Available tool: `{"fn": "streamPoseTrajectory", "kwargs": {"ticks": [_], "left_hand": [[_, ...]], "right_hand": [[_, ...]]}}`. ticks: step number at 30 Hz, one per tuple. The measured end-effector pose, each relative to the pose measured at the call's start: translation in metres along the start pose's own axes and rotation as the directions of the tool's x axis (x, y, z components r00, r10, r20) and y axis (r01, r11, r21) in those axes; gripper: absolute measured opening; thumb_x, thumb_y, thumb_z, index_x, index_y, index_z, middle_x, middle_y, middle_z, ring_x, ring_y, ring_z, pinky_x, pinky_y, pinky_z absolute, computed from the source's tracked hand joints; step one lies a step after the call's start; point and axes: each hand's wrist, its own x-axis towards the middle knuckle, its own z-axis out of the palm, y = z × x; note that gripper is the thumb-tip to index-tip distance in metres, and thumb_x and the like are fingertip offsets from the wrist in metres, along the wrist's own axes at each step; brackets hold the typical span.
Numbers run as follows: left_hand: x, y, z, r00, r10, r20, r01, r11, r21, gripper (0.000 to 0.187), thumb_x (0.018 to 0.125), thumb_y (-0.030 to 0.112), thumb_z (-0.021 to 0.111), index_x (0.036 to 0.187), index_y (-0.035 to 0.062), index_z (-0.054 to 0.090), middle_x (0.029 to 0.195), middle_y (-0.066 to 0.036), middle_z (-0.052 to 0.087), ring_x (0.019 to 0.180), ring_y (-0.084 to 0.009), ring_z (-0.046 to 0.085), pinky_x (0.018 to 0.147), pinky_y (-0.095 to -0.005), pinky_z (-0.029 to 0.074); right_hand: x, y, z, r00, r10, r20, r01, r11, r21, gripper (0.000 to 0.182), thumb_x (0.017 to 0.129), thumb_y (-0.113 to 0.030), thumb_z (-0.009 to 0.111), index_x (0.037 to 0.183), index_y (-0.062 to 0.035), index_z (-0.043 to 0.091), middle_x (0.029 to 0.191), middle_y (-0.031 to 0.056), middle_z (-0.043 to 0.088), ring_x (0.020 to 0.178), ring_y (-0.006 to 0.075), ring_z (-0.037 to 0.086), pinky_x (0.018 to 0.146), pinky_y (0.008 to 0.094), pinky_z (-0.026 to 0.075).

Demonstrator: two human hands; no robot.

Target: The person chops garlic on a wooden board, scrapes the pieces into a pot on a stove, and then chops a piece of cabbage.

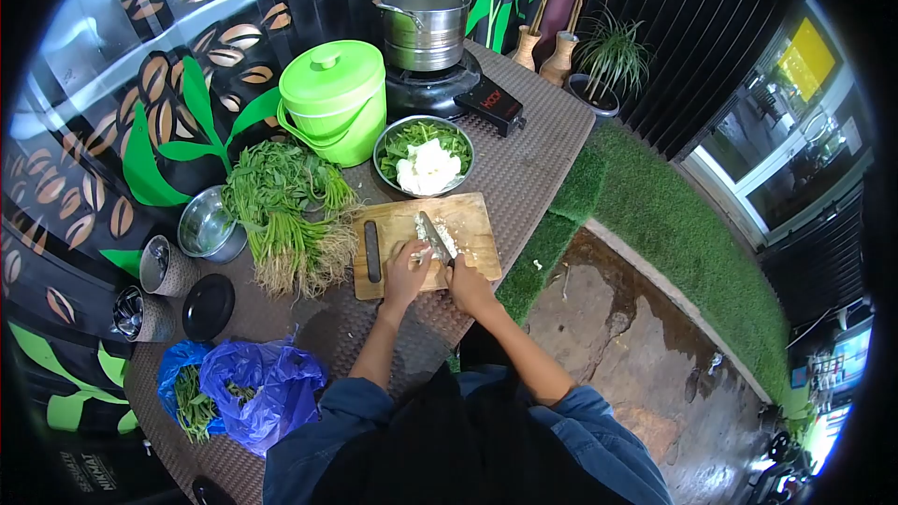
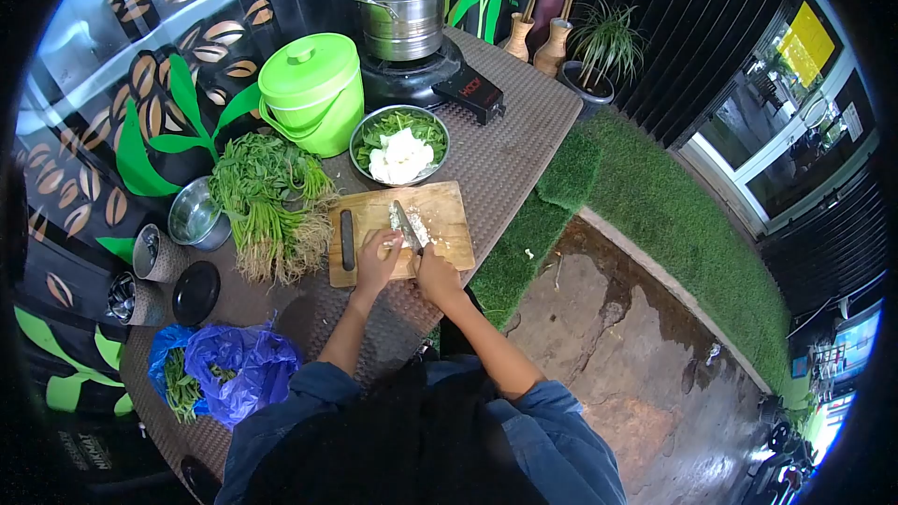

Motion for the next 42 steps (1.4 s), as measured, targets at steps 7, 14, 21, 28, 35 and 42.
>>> {"fn": "streamPoseTrajectory", "kwargs": {"ticks": [7, 14, 21, 28, 35, 42], "left_hand": [[0.041, -0.014, 0.003, 0.991, 0.100, -0.094, -0.093, 0.993, 0.073, 0.015, 0.084, 0.007, 0.066, 0.098, 0.0010, 0.068, 0.099, -0.015, 0.065, 0.091, -0.0288, 0.061, 0.080, -0.0349, 0.048], [0.061, -0.041, 0.017, 0.973, 0.148, 0.176, -0.174, 0.974, 0.145, 0.018, 0.089, 0.006, 0.058, 0.102, -0.0022, 0.066, 0.096, -0.019, 0.066, 0.088, -0.0324, 0.061, 0.080, -0.0368, 0.048], [0.030, -0.020, -0.004, 0.984, -0.091, 0.151, 0.114, 0.982, -0.151, 0.017, 0.087, 0.005, 0.060, 0.101, -0.0032, 0.067, 0.098, -0.018, 0.067, 0.082, -0.0289, 0.065, 0.072, -0.0329, 0.051], [0.006, -0.013, -0.010, 0.998, 0.001, 0.065, -0.004, 0.999, 0.054, 0.020, 0.075, 0.008, 0.073, 0.092, -0.0017, 0.071, 0.097, -0.014, 0.068, 0.093, -0.0299, 0.061, 0.084, -0.0367, 0.048], [0.006, -0.016, -0.005, 0.995, -0.016, 0.094, 0.006, 0.995, 0.103, 0.018, 0.075, 0.008, 0.073, 0.091, -0.0002, 0.072, 0.096, -0.014, 0.068, 0.093, -0.0288, 0.059, 0.084, -0.0359, 0.047], [0.008, -0.015, -0.004, 0.993, 0.028, 0.115, -0.047, 0.985, 0.163, 0.017, 0.077, 0.008, 0.071, 0.092, 0.0007, 0.070, 0.096, -0.013, 0.067, 0.092, -0.0300, 0.059, 0.082, -0.0371, 0.047]], "right_hand": [[-0.012, 0.004, -0.009, 0.995, -0.057, -0.085, 0.071, 0.982, 0.176, 0.032, 0.096, -0.023, 0.044, 0.104, 0.0074, 0.044, 0.083, 0.0369, 0.059, 0.083, 0.0513, 0.058, 0.075, 0.0558, 0.045], [-0.013, 0.020, 0.000, 0.992, -0.052, -0.118, 0.070, 0.985, 0.155, 0.035, 0.095, -0.027, 0.043, 0.106, 0.0069, 0.043, 0.080, 0.0348, 0.061, 0.079, 0.0509, 0.060, 0.073, 0.0556, 0.048], [-0.015, 0.007, 0.000, 0.987, -0.040, -0.155, 0.068, 0.982, 0.177, 0.030, 0.095, -0.022, 0.049, 0.100, 0.0069, 0.045, 0.080, 0.0353, 0.060, 0.080, 0.0507, 0.060, 0.071, 0.0559, 0.046], [-0.014, -0.003, 0.010, 0.987, -0.070, -0.143, 0.080, 0.994, 0.069, 0.030, 0.095, -0.025, 0.046, 0.102, 0.0045, 0.044, 0.076, 0.0328, 0.061, 0.075, 0.0494, 0.061, 0.069, 0.0556, 0.048], [0.004, -0.005, -0.011, 0.996, -0.083, -0.034, 0.081, 0.995, -0.053, 0.031, 0.096, -0.026, 0.043, 0.104, 0.0041, 0.044, 0.082, 0.0303, 0.063, 0.078, 0.0455, 0.063, 0.069, 0.0525, 0.049], [0.005, -0.020, -0.033, 0.985, -0.168, 0.024, 0.170, 0.966, -0.195, 0.025, 0.091, -0.019, 0.047, 0.101, 0.0035, 0.048, 0.082, 0.0266, 0.065, 0.077, 0.0425, 0.065, 0.069, 0.0485, 0.053]]}}
